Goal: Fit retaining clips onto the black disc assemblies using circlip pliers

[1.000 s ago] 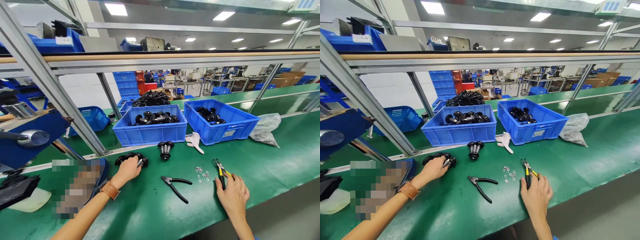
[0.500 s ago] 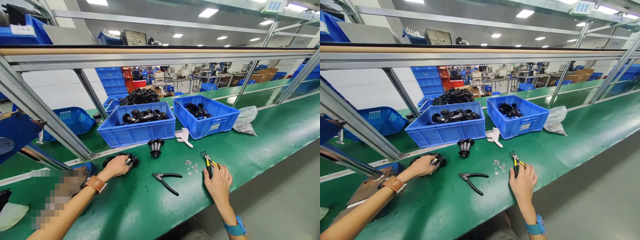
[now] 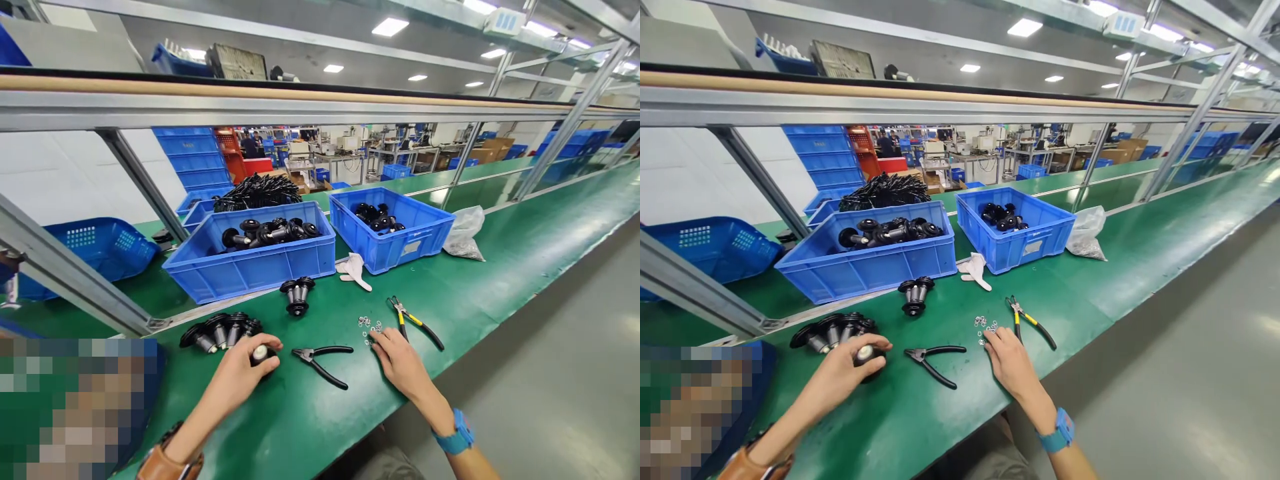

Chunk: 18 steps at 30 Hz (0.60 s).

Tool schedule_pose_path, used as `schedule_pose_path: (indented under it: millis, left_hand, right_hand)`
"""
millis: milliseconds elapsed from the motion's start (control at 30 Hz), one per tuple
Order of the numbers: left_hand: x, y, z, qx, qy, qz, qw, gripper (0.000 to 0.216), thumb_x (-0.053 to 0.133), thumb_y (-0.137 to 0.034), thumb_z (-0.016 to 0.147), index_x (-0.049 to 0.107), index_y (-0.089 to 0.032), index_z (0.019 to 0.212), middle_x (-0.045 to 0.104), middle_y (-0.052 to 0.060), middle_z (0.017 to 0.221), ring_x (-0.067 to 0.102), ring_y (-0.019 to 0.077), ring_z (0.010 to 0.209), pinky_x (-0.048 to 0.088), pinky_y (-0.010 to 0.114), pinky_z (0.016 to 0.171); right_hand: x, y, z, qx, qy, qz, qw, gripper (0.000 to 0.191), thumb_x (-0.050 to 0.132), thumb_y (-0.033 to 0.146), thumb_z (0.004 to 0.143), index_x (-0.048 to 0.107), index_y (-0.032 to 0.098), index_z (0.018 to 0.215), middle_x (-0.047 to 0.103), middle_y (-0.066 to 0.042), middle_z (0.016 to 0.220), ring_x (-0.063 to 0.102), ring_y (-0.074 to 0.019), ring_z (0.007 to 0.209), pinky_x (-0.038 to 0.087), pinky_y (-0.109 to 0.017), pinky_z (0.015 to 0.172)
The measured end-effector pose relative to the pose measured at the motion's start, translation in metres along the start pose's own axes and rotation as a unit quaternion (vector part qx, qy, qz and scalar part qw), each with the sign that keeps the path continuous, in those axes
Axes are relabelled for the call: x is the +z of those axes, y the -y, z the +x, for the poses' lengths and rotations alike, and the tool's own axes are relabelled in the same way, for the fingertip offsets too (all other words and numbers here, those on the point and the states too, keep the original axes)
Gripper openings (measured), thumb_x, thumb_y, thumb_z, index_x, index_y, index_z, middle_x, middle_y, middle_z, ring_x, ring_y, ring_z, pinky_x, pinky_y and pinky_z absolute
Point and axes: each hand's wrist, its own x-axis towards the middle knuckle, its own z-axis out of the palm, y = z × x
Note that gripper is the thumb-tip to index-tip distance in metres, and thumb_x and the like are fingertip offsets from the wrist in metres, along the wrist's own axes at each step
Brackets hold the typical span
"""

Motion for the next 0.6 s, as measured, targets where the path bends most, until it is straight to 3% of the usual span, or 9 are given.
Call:
schedule_pose_path:
  millis: [200,367,467,600]
  left_hand:
    - [0.019,0.023,-0.018,-0.061,-0.057,-0.037,0.996,0.041,0.068,-0.055,0.076,0.076,-0.023,0.101,0.080,0.008,0.106,0.074,0.0278,0.090,0.058,0.034,0.078]
    - [0.019,0.056,-0.042,-0.057,-0.127,0.053,0.989,0.038,0.067,-0.057,0.074,0.071,-0.025,0.094,0.080,0.007,0.099,0.075,0.0299,0.087,0.057,0.033,0.072]
    - [0.018,0.063,-0.055,-0.057,-0.112,0.135,0.983,0.027,0.059,-0.048,0.079,0.063,-0.026,0.094,0.080,0.008,0.096,0.074,0.0311,0.081,0.055,0.036,0.067]
    - [0.017,0.057,-0.059,-0.037,-0.087,0.173,0.980,0.031,0.047,-0.040,0.087,0.060,-0.025,0.111,0.077,0.011,0.108,0.072,0.0340,0.095,0.054,0.039,0.076]
  right_hand:
    - [-0.001,0.010,0.021,0.034,0.001,-0.036,0.999,0.026,0.045,0.025,0.103,0.071,0.019,0.103,0.059,-0.006,0.086,0.052,-0.0217,0.085,0.047,-0.034,0.075]
    - [-0.007,0.027,0.030,0.014,0.034,-0.086,0.996,0.027,0.050,0.028,0.101,0.073,0.021,0.089,0.055,-0.008,0.085,0.046,-0.0243,0.085,0.038,-0.037,0.071]
    - [-0.009,0.039,0.026,-0.028,0.065,-0.097,0.993,0.024,0.052,0.031,0.100,0.074,0.021,0.096,0.056,-0.010,0.091,0.046,-0.0274,0.092,0.037,-0.041,0.076]
    - [-0.013,0.047,0.012,-0.067,0.089,-0.103,0.988,0.025,0.054,0.031,0.099,0.071,0.018,0.113,0.058,-0.012,0.097,0.045,-0.0296,0.097,0.038,-0.046,0.082]
